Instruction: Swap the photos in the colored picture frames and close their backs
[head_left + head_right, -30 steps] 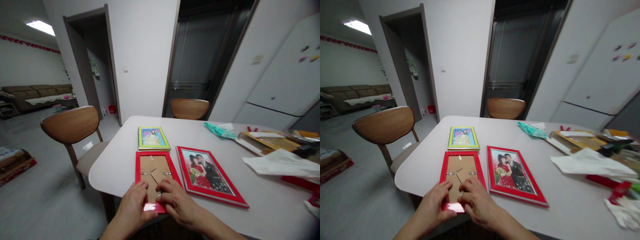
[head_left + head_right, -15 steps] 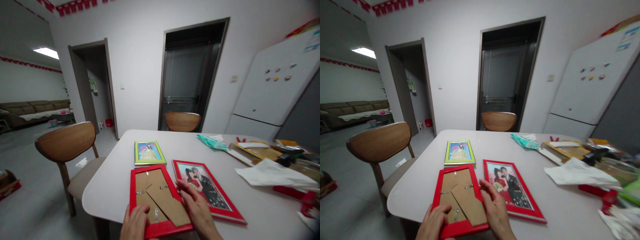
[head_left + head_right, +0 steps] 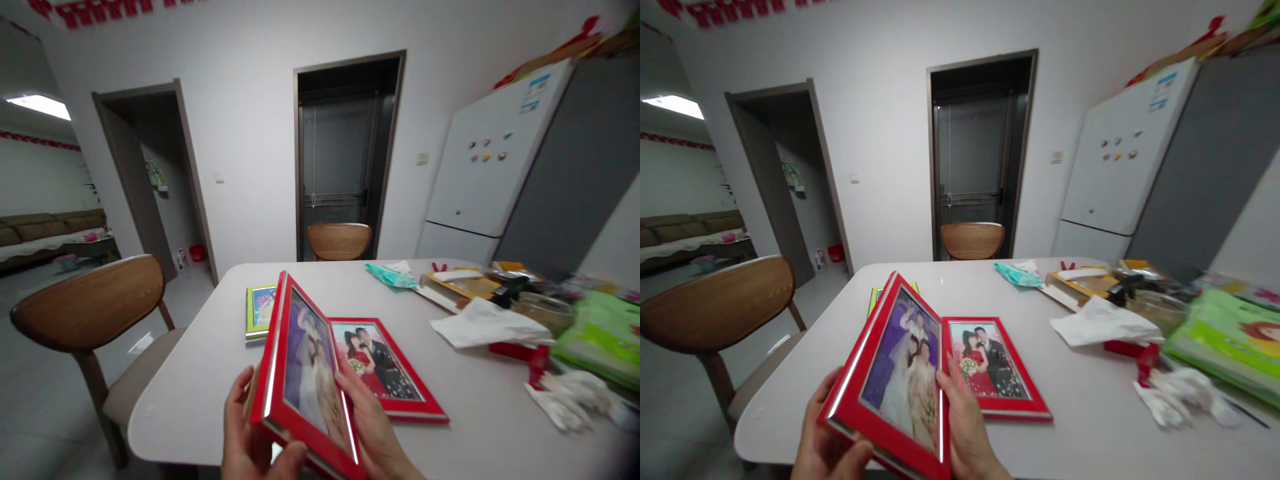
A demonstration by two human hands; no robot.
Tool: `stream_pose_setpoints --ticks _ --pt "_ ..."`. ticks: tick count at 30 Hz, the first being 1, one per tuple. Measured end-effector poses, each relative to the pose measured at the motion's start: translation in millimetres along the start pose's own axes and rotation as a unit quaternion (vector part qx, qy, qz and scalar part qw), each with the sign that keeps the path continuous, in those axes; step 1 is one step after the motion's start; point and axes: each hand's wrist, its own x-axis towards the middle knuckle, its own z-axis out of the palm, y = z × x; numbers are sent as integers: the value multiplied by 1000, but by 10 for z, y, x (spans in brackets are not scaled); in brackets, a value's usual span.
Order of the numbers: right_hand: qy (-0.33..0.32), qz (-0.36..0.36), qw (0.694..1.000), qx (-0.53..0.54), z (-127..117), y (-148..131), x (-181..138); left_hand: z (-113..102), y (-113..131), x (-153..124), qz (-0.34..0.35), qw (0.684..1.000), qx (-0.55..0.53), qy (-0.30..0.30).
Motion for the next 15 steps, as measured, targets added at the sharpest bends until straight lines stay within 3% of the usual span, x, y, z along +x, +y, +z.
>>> stream_pose_setpoints --ticks 4,8,12,15 --pt "30 -16 993 -110 -293 -520 75 200 43 128 -41 997 -59 -27" --pt "75 -22 961 -264 -655 -969 250 446 -331 239 -81 988 -63 -112" --pt "127 -61 897 -419 -1003 -1218 464 634 -737 370 -72 981 45 -174" --pt "155 -93 815 -550 -1221 -1257 616 710 -900 458 -35 969 178 -166"
